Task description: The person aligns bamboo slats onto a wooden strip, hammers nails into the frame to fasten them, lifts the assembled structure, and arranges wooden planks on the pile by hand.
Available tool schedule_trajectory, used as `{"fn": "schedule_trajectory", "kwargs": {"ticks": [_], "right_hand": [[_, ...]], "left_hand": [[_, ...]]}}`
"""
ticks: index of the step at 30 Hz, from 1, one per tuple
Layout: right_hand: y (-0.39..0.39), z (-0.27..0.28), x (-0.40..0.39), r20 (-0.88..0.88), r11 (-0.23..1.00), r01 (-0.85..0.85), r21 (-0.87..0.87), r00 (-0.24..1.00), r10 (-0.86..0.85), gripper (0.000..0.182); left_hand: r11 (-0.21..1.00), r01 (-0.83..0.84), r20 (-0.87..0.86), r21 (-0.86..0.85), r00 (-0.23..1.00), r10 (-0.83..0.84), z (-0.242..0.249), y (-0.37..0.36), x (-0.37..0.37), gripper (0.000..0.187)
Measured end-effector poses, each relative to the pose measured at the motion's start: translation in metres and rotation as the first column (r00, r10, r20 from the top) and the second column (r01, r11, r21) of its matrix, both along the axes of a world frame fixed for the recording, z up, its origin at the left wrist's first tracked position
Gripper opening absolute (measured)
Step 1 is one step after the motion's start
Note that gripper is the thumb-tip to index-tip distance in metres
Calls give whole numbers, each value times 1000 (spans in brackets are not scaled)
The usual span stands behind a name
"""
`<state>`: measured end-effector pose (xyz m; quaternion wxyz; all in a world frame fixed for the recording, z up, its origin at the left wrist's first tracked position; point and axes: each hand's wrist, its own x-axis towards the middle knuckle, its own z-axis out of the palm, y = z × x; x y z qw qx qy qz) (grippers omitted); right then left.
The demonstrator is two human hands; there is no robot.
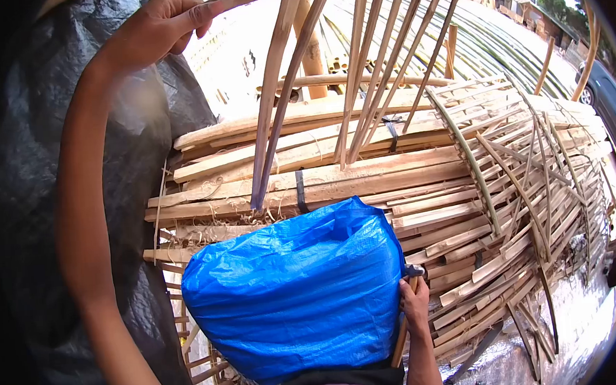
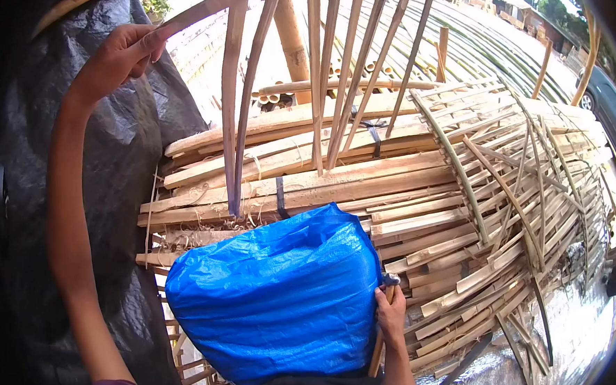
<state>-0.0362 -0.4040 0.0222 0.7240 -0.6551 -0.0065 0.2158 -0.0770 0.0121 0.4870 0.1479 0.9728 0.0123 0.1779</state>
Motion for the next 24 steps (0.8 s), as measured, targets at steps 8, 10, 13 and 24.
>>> {"fn": "schedule_trajectory", "kwargs": {"ticks": [8,10,13,24], "right_hand": [[-1,2,-1,-14,1000,3,-17,1000,-3,10],[1,1,-1,31,999,13,-36,999,-12,10],[1,5,-1,40,998,19,-68,999,-16,11],[1,7,-2,67,997,16,-72,998,-11,13]], "left_hand": [[982,-83,13,170,997,82,38,6,-24,41],[986,-78,-2,148,997,79,40,11,-28,41],[985,-102,-53,142,992,110,45,10,-41,41],[857,-275,223,435,955,193,41,6,-68,44]]}}
